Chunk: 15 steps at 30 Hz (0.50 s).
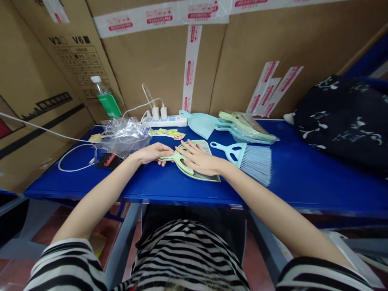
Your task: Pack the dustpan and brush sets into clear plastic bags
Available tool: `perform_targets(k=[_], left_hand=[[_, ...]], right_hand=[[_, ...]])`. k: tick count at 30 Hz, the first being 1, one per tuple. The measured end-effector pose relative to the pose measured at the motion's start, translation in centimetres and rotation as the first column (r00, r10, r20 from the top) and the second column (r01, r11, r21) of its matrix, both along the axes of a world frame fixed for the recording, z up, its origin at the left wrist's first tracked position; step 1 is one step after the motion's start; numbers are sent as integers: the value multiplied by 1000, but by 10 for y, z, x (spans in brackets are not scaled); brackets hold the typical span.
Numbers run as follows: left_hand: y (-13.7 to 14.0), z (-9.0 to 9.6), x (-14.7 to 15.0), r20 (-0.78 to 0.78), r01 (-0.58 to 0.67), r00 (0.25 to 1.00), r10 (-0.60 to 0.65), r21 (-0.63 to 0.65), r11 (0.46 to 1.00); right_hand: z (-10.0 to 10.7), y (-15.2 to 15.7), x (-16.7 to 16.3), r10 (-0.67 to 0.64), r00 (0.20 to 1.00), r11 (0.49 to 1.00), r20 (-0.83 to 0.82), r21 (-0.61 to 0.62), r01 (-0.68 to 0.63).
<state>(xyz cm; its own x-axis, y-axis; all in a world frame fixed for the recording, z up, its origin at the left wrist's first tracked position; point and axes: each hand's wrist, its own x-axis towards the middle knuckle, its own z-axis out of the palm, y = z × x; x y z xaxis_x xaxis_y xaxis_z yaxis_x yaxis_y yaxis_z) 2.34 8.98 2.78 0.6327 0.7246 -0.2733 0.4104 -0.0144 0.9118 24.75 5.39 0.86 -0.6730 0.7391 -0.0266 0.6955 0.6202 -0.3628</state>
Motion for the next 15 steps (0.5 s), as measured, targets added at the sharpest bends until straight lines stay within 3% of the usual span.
perform_targets(k=[10, 15], left_hand=[[0, -1, 0, -41, 5, 999, -1, 87, 996], [0, 3, 1, -90, 28, 996, -17, 121, 992]], right_hand=[[-4, 0, -3, -6, 1000, 999, 25, 42, 5], [-1, 0, -2, -61, 997, 998, 35, -30, 62]])
